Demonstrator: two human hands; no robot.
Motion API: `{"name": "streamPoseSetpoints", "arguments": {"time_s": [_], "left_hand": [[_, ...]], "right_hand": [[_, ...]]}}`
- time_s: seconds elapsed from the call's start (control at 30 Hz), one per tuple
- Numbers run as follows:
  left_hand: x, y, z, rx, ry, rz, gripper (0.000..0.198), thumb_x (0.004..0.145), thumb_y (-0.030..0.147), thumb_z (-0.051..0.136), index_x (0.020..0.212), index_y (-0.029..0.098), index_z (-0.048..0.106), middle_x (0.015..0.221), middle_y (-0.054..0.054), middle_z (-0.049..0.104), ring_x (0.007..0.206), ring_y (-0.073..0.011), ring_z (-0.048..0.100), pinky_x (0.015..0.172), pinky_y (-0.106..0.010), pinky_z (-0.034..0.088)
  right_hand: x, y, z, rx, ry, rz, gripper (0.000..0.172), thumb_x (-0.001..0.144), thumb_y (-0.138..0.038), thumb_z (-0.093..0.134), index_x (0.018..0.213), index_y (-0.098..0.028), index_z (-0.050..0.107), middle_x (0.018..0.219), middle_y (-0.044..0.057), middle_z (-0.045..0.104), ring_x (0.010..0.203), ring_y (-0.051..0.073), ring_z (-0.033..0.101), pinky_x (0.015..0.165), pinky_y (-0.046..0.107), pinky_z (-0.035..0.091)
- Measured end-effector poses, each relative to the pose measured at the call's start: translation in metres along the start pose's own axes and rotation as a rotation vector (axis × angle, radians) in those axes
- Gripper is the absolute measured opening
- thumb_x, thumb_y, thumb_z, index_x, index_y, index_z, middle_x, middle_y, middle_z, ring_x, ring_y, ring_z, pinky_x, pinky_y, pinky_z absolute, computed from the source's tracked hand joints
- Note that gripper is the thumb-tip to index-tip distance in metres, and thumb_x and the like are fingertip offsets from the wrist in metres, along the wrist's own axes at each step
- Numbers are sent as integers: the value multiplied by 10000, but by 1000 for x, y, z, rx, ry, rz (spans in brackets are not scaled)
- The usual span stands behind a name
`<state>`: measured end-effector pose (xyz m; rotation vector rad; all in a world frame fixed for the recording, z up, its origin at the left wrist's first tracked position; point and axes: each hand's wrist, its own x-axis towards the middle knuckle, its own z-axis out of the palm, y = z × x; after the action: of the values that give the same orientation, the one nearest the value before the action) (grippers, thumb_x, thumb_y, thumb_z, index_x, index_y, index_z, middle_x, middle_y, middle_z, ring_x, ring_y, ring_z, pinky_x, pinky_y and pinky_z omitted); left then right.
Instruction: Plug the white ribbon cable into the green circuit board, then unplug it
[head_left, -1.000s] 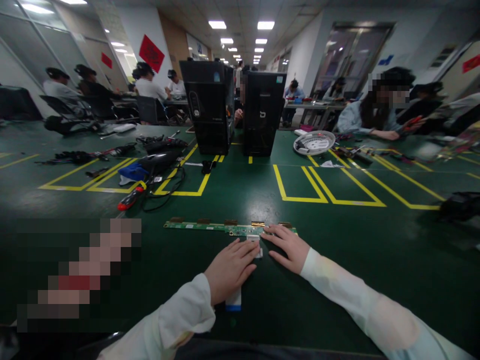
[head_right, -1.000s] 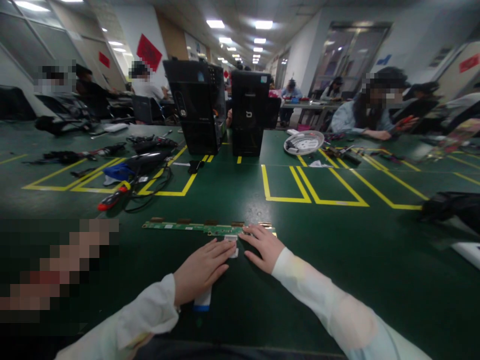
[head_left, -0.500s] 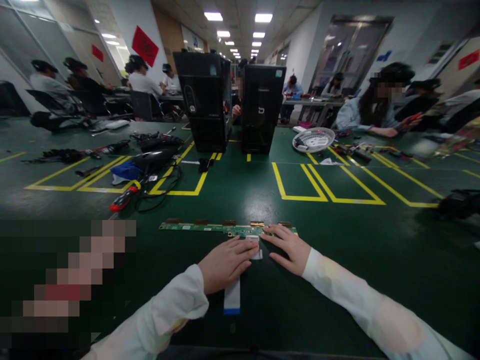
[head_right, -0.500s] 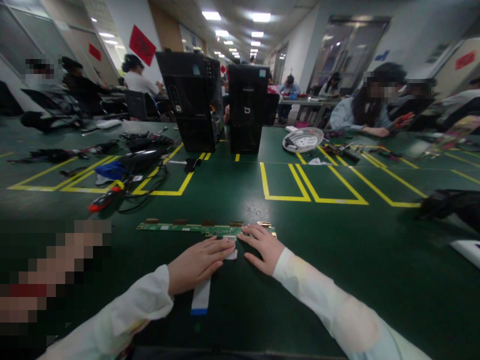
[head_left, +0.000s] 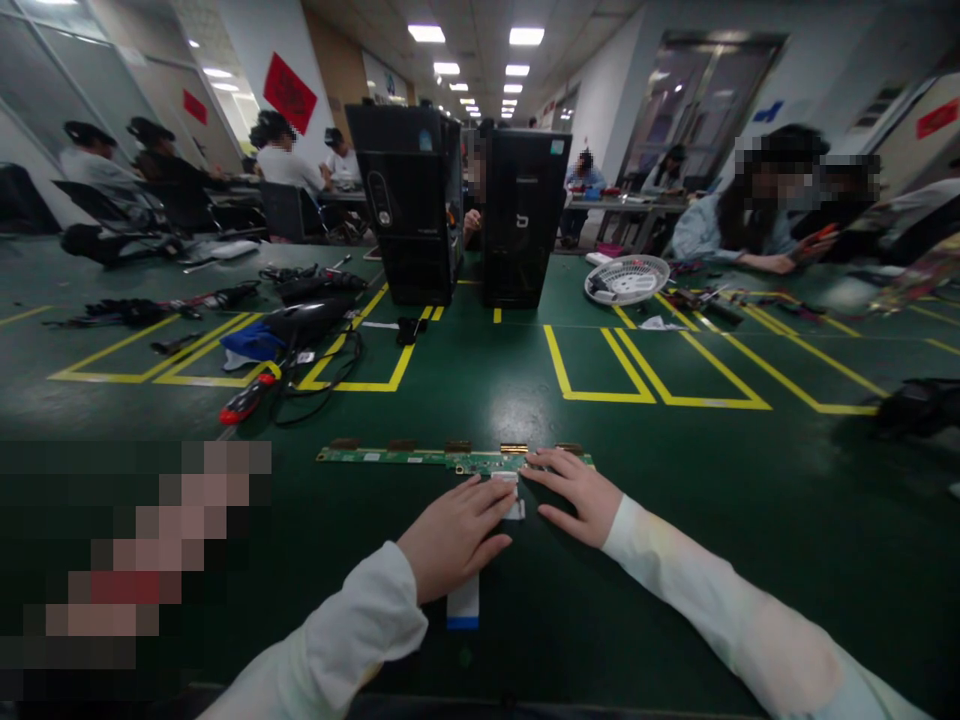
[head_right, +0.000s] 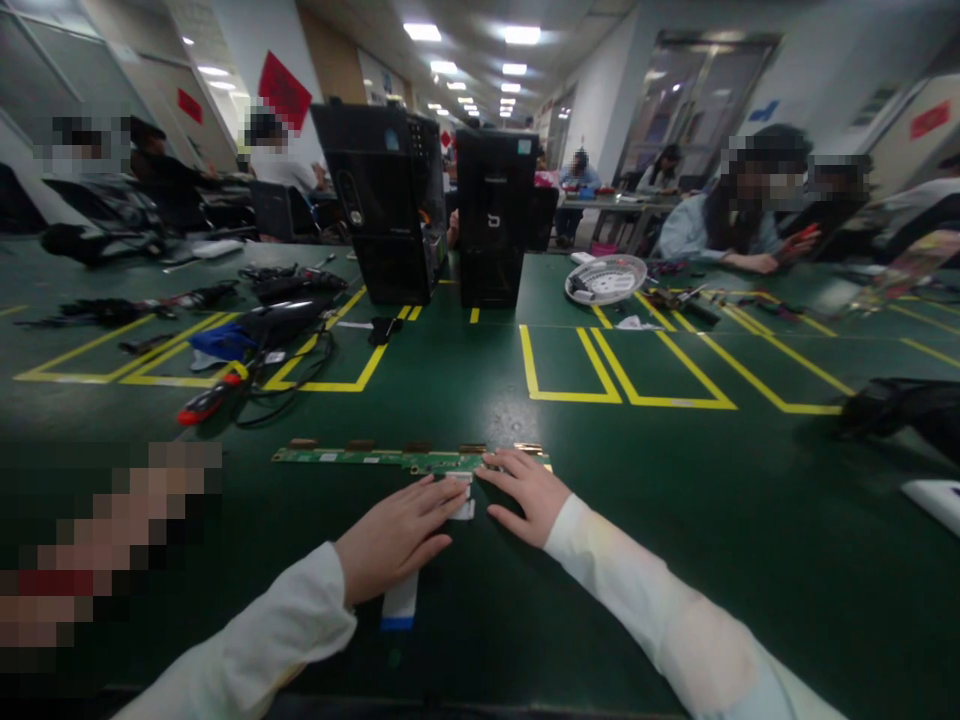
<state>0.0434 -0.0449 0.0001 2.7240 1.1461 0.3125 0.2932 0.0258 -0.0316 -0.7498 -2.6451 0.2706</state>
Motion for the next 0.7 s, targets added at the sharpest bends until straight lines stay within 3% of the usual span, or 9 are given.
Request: {"name": "streamPoseSetpoints", "arguments": {"time_s": [0.23, 0.7], "left_hand": [[-4, 7, -1, 11, 62, -32, 425, 947, 367, 430, 1330, 184, 449, 1331, -91, 538, 1206, -237, 498, 1021, -418, 411], [-6, 8, 2, -49, 13, -120, 514, 943, 468, 395, 1390, 213, 392, 1424, -73, 460, 1291, -249, 423, 1048, -438, 383]], "right_hand": [[0, -1, 0, -30, -30, 11, 478, 907, -362, 457, 1348, -177, 467, 1375, 141, 458, 1307, 260, 366, 1087, 501, 301], [0, -2, -2, -7, -15, 14, 471, 886, -350, 488, 1325, -179, 492, 1375, 116, 474, 1306, 245, 369, 1090, 485, 304]]}}
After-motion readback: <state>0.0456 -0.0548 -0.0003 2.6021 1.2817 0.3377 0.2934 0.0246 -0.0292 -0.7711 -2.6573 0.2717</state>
